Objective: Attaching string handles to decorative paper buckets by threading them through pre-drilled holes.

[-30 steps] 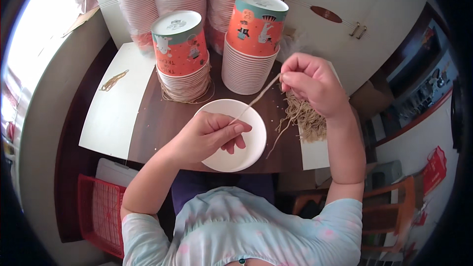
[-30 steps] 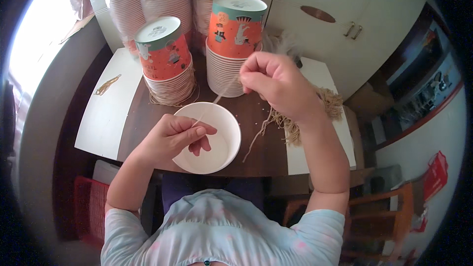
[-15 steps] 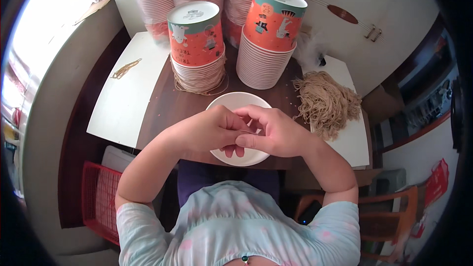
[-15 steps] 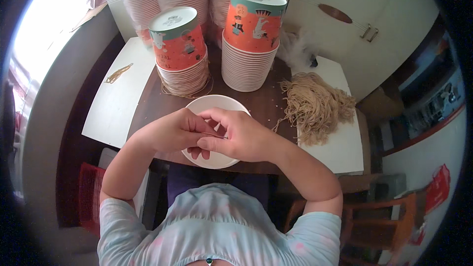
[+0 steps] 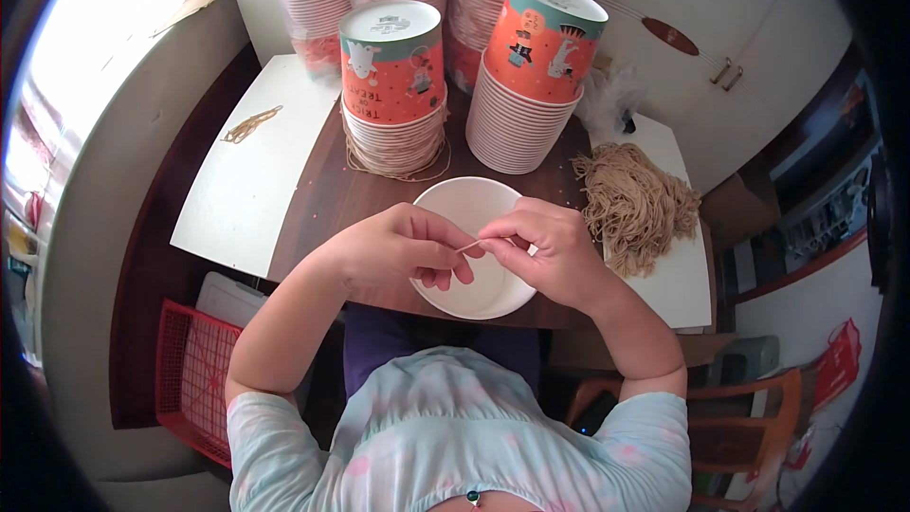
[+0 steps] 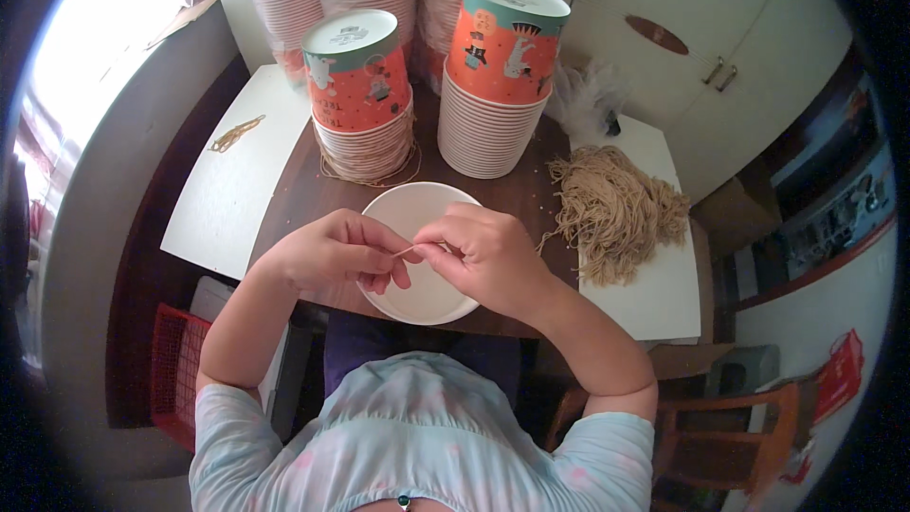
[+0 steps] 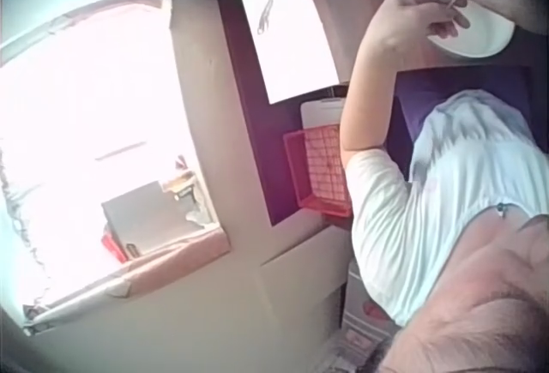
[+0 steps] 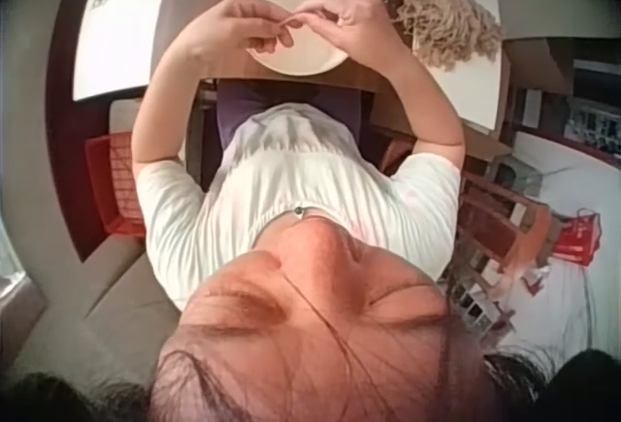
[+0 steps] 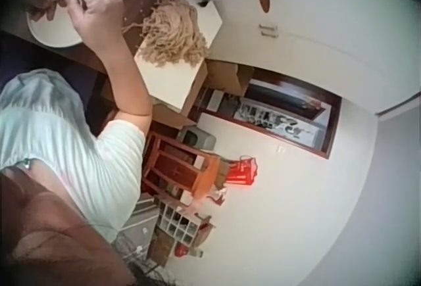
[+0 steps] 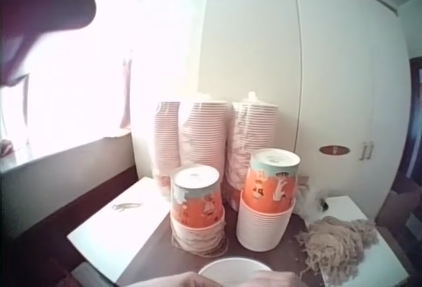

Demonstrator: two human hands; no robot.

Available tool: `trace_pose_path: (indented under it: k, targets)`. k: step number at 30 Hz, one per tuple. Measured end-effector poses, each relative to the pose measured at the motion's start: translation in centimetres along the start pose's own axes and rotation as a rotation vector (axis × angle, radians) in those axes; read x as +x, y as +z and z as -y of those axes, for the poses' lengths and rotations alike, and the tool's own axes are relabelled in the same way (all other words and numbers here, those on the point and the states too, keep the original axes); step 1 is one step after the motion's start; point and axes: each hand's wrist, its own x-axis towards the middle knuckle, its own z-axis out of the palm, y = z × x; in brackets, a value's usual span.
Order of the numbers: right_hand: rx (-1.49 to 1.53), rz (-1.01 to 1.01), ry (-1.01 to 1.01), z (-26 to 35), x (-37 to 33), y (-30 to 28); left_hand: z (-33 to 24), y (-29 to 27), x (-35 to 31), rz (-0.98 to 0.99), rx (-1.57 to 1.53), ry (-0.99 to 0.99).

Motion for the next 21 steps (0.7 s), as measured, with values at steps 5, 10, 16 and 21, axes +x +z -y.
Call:
trace_pose_path:
  k: [5, 10, 16, 21]
  targets:
    - [-0.047, -0.019, 0.033, 0.2, -0.3, 0.1, 0.5, 0.1, -0.1, -0.046, -0.014, 0.025]
    - [-0.053, 0.011, 0.010, 0.2, -0.7, 0.4, 1.2, 1.1, -0.4, -0.135, 0.107, 0.088]
    - [0.116, 0.205, 0.092, 1.1, -1.6, 0.6, 2.9, 4.1, -2.2, -0.379, 0.392, 0.319]
    - [0.980, 0.308, 0.384, 1.6, -3.8, 2.8, 3.2, 5.7, -3.5, -0.404, 0.519, 0.433]
